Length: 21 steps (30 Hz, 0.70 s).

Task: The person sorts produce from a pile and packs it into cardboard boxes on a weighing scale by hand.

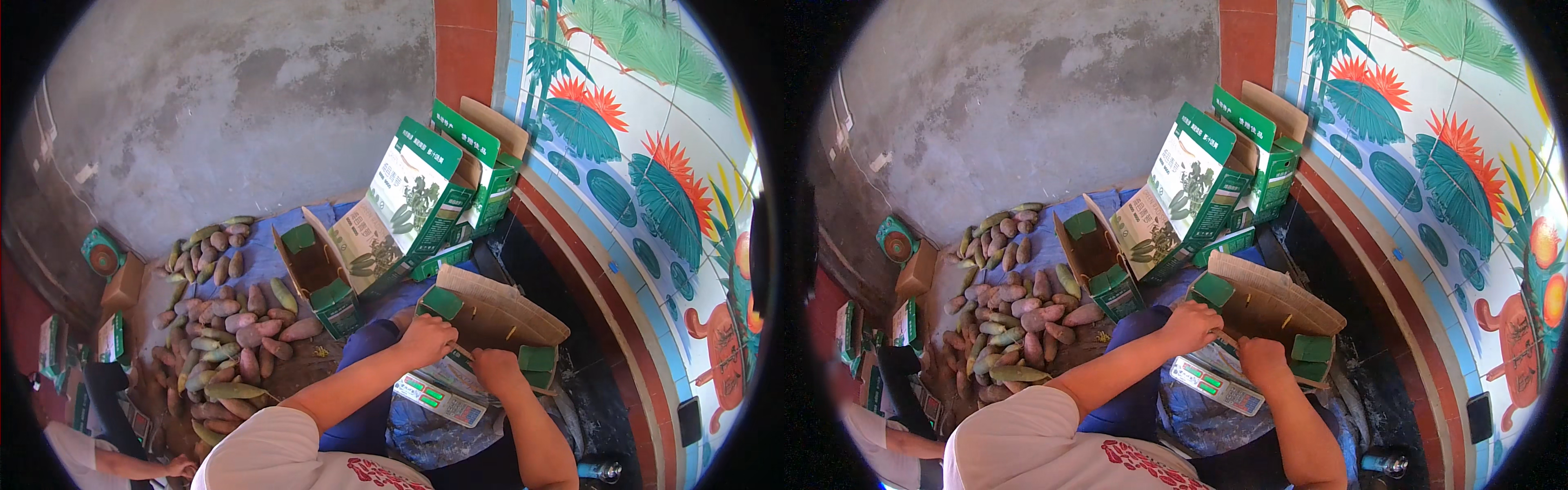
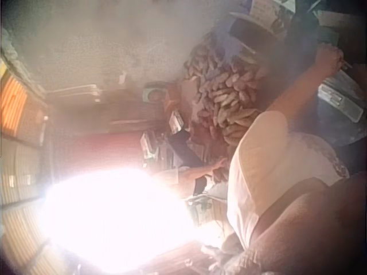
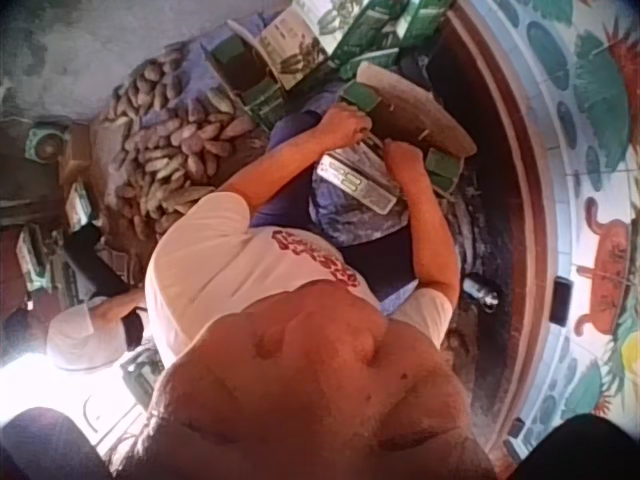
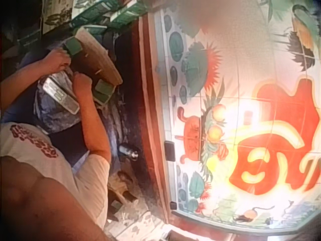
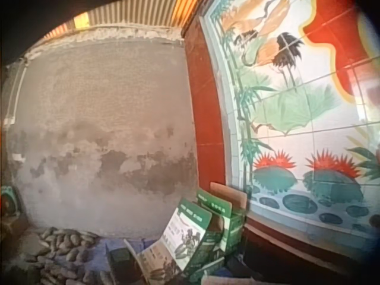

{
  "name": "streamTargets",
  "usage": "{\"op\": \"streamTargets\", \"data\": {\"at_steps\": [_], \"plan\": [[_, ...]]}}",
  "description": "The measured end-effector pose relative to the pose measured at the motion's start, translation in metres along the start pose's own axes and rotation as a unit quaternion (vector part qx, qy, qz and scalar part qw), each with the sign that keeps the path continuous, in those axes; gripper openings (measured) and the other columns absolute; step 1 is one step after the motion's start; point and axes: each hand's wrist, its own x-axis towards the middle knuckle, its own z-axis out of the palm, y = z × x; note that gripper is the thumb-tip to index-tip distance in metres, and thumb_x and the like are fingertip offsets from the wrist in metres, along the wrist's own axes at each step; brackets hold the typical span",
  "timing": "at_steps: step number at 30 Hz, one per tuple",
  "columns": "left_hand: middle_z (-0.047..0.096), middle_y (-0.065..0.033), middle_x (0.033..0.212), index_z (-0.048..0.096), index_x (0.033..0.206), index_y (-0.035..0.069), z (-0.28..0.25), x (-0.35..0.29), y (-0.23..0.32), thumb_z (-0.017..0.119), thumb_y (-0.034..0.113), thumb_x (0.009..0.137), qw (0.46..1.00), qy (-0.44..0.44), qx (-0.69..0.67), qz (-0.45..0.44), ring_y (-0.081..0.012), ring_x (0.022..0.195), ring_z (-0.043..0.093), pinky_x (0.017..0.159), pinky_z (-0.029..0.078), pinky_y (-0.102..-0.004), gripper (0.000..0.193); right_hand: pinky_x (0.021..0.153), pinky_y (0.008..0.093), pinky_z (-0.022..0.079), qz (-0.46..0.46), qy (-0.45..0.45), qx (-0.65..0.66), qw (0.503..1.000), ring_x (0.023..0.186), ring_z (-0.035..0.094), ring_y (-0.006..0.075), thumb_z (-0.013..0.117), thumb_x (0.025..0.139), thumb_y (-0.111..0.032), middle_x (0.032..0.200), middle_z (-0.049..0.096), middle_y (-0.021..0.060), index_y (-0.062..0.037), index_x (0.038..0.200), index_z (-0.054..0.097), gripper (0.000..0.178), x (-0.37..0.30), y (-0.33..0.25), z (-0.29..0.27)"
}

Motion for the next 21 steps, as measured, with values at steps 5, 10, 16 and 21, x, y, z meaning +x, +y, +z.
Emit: {"op": "streamTargets", "data": {"at_steps": [5,10,16,21], "plan": [[0.057,-0.0021,0.073,0.058,0.076,0.013,-0.0001,-0.0005,-0.0007,0.066,0.015,0.066,1.0,0.011,-0.012,0.006,-0.0228,0.076,0.056,0.069,0.042,-0.0379,0.013,0.06,0.0419,0.051,0.007,0.003,0.001,1.0,0.072,0.065,0.0301,0.06,0.081,-0.029,0.076,0.065,0.0121,-0.0082,0.086,0.06,0.022,0.0017,0.0002,0.0025],[0.057,-0.0025,0.073,0.058,0.076,0.013,-0.0025,-0.0003,0.0008,0.067,0.014,0.065,1.0,0.014,-0.025,0.005,-0.0232,0.077,0.056,0.071,0.041,-0.0377,0.014,0.059,0.0415,0.051,-0.005,0.011,0.003,1.0,0.072,0.065,0.0299,0.05,0.084,-0.017,0.077,0.065,0.0126,-0.007,0.085,0.061,0.015,0.0012,-0.0011,0.0],[0.057,-0.0025,0.073,0.058,0.075,0.012,-0.0027,-0.0007,0.0008,0.067,0.013,0.065,0.999,0.015,-0.029,0.005,-0.023,0.077,0.057,0.071,0.041,-0.0375,0.014,0.061,0.0412,0.051,-0.015,0.017,0.014,1.0,0.073,0.065,0.0299,0.052,0.082,-0.015,0.078,0.065,0.0124,-0.0073,0.085,0.061,0.012,0.0006,-0.0006,-0.0002],[0.057,-0.0026,0.073,0.058,0.076,0.012,-0.0015,-0.0012,-0.0001,0.066,0.013,0.066,0.999,0.012,-0.031,-0.001,-0.0233,0.077,0.057,0.07,0.042,-0.037,0.013,0.062,0.0398,0.051,-0.009,0.021,-0.007,1.0,0.074,0.065,0.0275,0.053,0.082,-0.014,0.077,0.064,0.0114,-0.0081,0.084,0.061,0.01,0.0011,-0.0015,0.0011]]}}
